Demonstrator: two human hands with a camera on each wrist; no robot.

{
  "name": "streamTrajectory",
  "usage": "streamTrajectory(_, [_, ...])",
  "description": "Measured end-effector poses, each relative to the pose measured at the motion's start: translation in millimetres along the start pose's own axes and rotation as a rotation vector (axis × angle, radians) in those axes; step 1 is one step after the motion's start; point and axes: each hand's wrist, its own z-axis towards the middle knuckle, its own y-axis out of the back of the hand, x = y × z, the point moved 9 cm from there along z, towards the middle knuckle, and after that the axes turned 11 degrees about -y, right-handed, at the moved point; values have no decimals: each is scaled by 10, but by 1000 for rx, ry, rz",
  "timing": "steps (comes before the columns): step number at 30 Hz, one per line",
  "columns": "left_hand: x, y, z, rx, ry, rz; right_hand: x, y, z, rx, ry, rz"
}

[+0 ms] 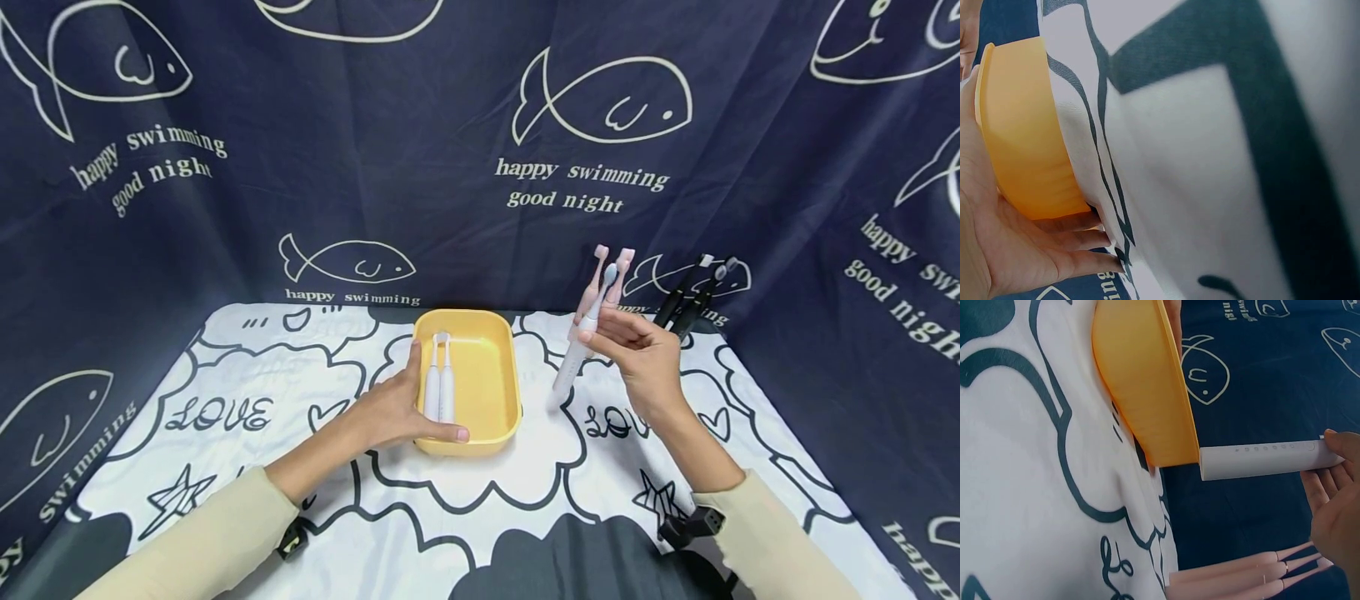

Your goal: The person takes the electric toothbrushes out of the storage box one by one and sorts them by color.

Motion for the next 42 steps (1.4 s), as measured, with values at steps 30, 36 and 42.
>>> streamTrajectory(30, [3, -6, -6, 8, -6, -6, 11, 599, 136, -191, 7, 9])
streamTrajectory(36, [-8, 9, -2, 2, -13, -9, 19, 675, 163, -208, 5, 17])
streamTrajectory(42, [7, 5, -5, 4, -7, -17, -5, 739, 197, -231, -7, 43])
